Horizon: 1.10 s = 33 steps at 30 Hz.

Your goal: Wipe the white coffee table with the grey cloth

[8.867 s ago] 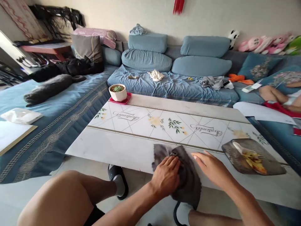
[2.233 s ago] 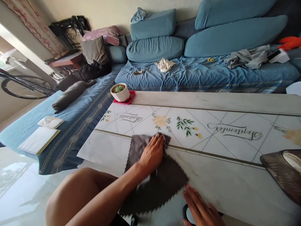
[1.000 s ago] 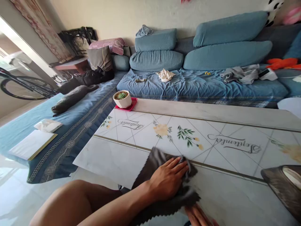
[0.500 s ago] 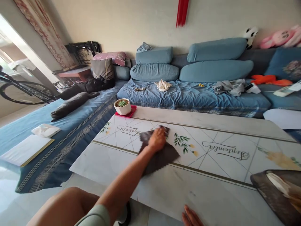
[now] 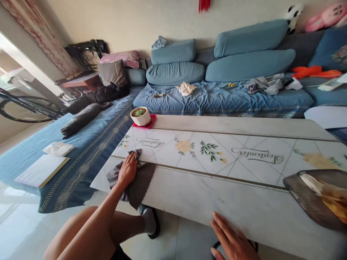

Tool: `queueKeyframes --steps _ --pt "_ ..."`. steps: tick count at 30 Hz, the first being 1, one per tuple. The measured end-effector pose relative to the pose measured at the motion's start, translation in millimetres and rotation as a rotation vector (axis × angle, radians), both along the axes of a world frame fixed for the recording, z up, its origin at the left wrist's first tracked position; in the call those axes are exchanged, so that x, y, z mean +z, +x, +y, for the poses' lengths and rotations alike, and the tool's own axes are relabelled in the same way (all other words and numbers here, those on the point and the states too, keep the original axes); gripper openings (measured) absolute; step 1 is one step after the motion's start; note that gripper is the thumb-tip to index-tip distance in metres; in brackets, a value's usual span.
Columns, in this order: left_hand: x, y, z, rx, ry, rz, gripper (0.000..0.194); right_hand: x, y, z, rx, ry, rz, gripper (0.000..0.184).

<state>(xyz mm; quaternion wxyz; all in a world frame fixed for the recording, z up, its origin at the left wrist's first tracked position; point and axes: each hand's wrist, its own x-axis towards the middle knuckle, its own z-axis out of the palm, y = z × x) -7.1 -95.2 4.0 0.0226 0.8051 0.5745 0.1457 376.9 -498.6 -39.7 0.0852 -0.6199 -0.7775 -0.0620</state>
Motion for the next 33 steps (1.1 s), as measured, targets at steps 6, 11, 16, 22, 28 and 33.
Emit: queueKeyframes --steps 6,11,16,22,28,33 --pt "-6.5 137 6 -0.203 -0.020 0.063 0.058 15.8 -13 -4 -0.159 -0.079 0.261 0.054" --pt "-19.8 290 -132 -0.909 0.041 0.036 0.060 40.1 17 12 -0.524 -0.071 0.362 0.059" --pt "3.1 278 -199 -1.421 0.000 0.021 0.063 62.5 37 19 -0.761 -0.174 0.237 0.058" --pt "9.5 72 -125 -1.397 -0.086 0.103 0.072 57.2 8 6 -0.641 -0.117 0.094 0.051" --pt "18.0 -4 -79 -1.443 -0.020 0.203 0.075 65.6 -7 10 -0.637 -0.114 0.017 0.044" --pt "5.7 76 -122 -1.600 -0.011 0.217 0.068 73.1 -11 11 -0.677 -0.099 -0.013 0.044"
